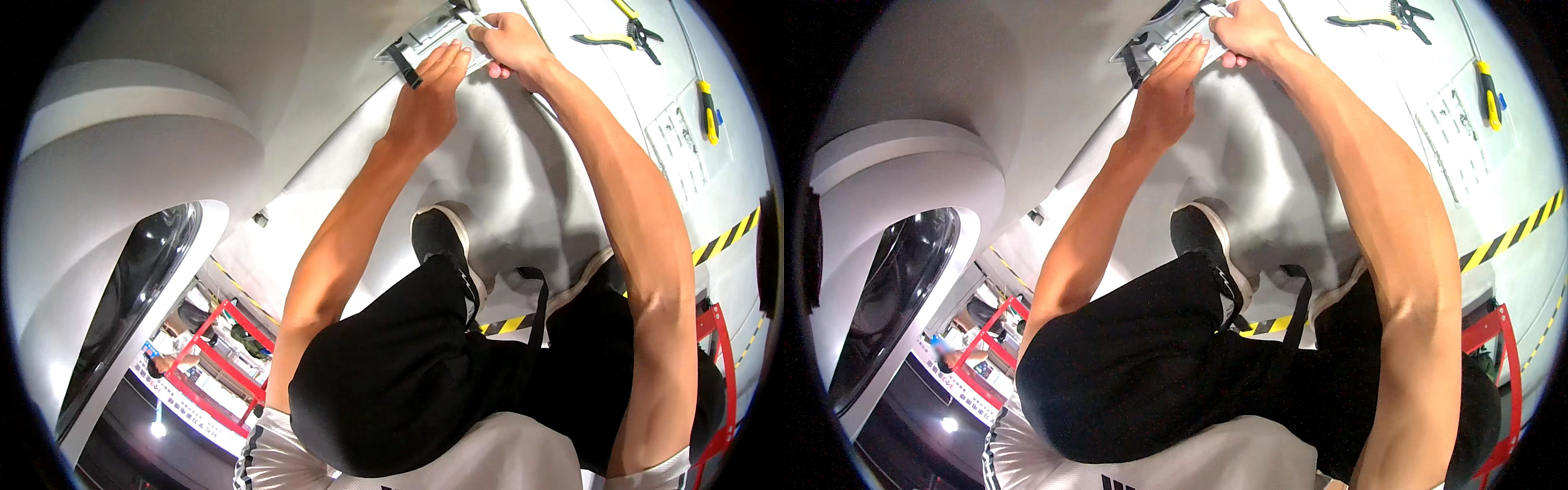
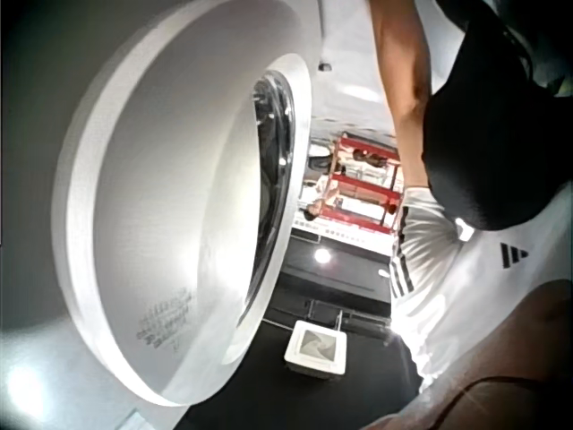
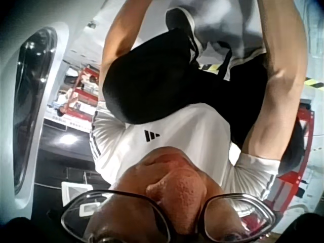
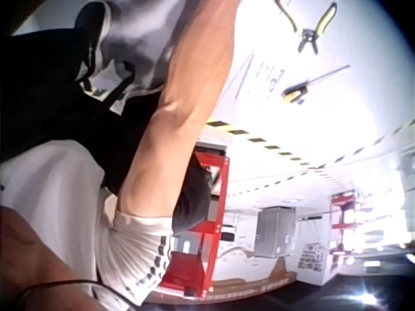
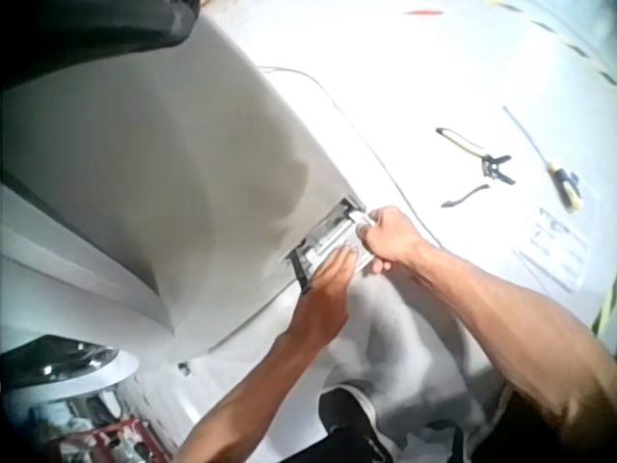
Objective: The person unscrews a component from a washing machine with a screwdriver, detaches wires by hand, and then fits a plastic cover into the opening.
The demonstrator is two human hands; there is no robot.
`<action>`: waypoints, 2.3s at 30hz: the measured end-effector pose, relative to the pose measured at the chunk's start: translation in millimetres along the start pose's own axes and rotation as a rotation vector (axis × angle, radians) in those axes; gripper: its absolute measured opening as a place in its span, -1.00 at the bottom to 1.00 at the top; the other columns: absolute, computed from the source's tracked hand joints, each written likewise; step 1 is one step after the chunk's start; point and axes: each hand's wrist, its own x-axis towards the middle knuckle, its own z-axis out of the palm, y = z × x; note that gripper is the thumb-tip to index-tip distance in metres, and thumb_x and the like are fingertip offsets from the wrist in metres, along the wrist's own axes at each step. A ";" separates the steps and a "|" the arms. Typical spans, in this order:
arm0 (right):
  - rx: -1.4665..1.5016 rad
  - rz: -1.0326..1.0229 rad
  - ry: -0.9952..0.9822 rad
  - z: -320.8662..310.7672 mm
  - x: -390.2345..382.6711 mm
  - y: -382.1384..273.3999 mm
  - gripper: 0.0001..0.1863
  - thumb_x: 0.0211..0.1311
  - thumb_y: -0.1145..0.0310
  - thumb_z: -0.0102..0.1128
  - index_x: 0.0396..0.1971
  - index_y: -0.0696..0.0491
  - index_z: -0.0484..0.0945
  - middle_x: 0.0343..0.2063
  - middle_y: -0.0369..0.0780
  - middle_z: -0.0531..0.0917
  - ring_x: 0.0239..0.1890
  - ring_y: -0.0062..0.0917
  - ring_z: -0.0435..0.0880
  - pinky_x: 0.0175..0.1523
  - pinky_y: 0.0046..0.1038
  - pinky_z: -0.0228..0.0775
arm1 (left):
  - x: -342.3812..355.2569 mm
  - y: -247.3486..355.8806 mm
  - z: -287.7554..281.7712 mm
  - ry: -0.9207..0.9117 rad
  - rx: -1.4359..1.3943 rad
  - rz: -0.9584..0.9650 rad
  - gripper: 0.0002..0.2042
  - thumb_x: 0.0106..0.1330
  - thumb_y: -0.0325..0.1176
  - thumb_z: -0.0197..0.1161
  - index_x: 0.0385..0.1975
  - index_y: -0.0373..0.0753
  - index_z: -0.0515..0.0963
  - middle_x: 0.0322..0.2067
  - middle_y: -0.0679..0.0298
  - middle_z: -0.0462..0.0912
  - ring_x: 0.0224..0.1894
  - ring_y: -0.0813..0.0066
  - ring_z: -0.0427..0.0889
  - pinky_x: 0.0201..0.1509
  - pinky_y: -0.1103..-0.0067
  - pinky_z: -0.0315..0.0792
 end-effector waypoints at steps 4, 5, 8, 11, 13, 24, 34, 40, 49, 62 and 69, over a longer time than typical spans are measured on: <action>0.079 0.024 -0.002 -2.0 0.2 5.4 -0.66 0.26 0.21 0.07 -0.17 0.21 0.46 -0.63 -0.37 0.42 -0.73 -0.72 0.43 -0.67 -0.70 0.22 | 1.5 0.4 -1.6 0.007 -0.115 -0.017 -0.59 0.16 -0.69 -0.05 0.06 -0.35 0.39 0.04 -0.03 0.46 0.17 0.13 0.39 0.21 0.41 0.31; 0.103 0.033 0.003 0.2 -7.9 0.3 -0.64 0.26 0.19 0.08 -0.16 0.22 0.45 -0.61 -0.36 0.43 -0.71 -0.72 0.45 -0.65 -0.71 0.24 | 1.7 -0.4 -2.7 0.007 -0.099 -0.028 -0.59 0.17 -0.68 -0.03 0.06 -0.35 0.39 0.05 -0.03 0.46 0.17 0.13 0.39 0.21 0.41 0.31; 0.209 0.055 -0.019 -0.9 -24.7 -9.9 -0.58 0.22 0.12 0.12 -0.17 0.21 0.45 -0.50 -0.30 0.52 -0.57 -0.70 0.55 -0.51 -0.71 0.39 | 0.2 2.6 -8.8 0.034 -0.070 -0.077 -0.62 0.19 -0.62 0.01 0.05 -0.35 0.40 0.05 -0.02 0.45 0.17 0.12 0.38 0.20 0.40 0.32; 0.308 0.037 -0.054 -2.1 -37.2 -4.5 -0.64 0.20 0.14 0.13 -0.24 0.18 0.49 -0.42 -0.20 0.62 -0.49 -0.66 0.62 -0.42 -0.69 0.50 | -3.7 15.4 -16.6 0.125 -0.074 -0.106 -0.63 0.19 -0.56 0.07 0.04 -0.32 0.43 0.06 0.03 0.46 0.16 0.14 0.39 0.19 0.42 0.33; 0.363 0.021 -0.093 5.9 -42.3 -0.1 -0.65 0.21 0.19 0.12 -0.23 0.21 0.48 -0.39 -0.15 0.62 -0.46 -0.62 0.64 -0.37 -0.67 0.54 | -20.1 23.9 -20.7 0.200 -0.059 -0.059 -0.63 0.19 -0.53 0.11 0.03 -0.30 0.44 0.04 0.07 0.47 0.14 0.16 0.41 0.17 0.43 0.34; 0.546 0.048 -0.150 31.8 -44.1 -43.9 -0.65 0.33 0.27 -0.05 -0.11 0.28 0.39 -0.28 -0.04 0.60 -0.27 -0.45 0.64 -0.14 -0.55 0.57 | -36.7 49.6 -63.2 0.411 -0.107 -0.153 -0.72 0.12 -0.55 0.13 -0.12 -0.33 0.48 -0.07 0.08 0.48 -0.03 0.19 0.49 0.06 0.45 0.37; 0.516 0.031 -0.135 33.5 -53.9 -25.4 -0.63 0.33 0.25 -0.03 -0.11 0.29 0.37 -0.26 -0.07 0.59 -0.29 -0.45 0.65 -0.17 -0.49 0.59 | -32.8 39.1 -66.0 0.343 -0.117 -0.095 -0.76 0.13 -0.53 0.25 -0.17 -0.34 0.55 -0.10 0.11 0.55 -0.09 0.25 0.56 -0.04 0.50 0.44; 0.571 -0.011 -0.146 34.8 -54.6 -14.7 -0.64 0.34 0.23 -0.01 -0.16 0.27 0.39 -0.30 -0.12 0.59 -0.30 -0.48 0.65 -0.18 -0.51 0.58 | -1.2 32.7 -73.7 0.353 -0.086 -0.009 -0.89 0.14 -0.59 0.23 -0.34 -0.37 0.60 -0.31 0.12 0.62 -0.32 0.32 0.63 -0.25 0.54 0.49; 0.488 -0.022 -0.090 32.3 -59.1 -14.6 -0.62 0.34 0.26 -0.02 -0.06 0.29 0.36 -0.30 -0.14 0.58 -0.31 -0.50 0.66 -0.22 -0.52 0.61 | -9.5 39.3 -71.2 0.332 -0.090 -0.304 -0.71 0.17 -0.34 0.30 -0.17 -0.37 0.55 -0.42 0.17 0.62 -0.44 0.49 0.58 -0.29 0.60 0.47; 0.464 -0.019 -0.104 32.3 -59.0 -15.3 -0.73 0.34 0.33 -0.06 -0.20 0.27 0.43 -0.30 -0.13 0.62 -0.33 -0.51 0.67 -0.24 -0.54 0.60 | -2.9 40.5 -49.8 0.312 -0.172 -0.391 -0.59 0.22 -0.25 0.25 -0.07 -0.48 0.50 -0.14 0.06 0.57 -0.21 0.40 0.59 -0.22 0.56 0.47; 0.486 -0.034 -0.126 30.1 -59.8 -4.7 -0.76 0.32 0.34 -0.04 -0.26 0.25 0.45 -0.34 -0.17 0.61 -0.34 -0.53 0.65 -0.18 -0.53 0.59 | 12.4 35.1 -39.8 0.287 -0.023 -0.171 -0.68 0.28 -0.39 0.09 -0.09 -0.52 0.46 -0.11 -0.09 0.51 -0.08 0.03 0.51 0.00 0.35 0.40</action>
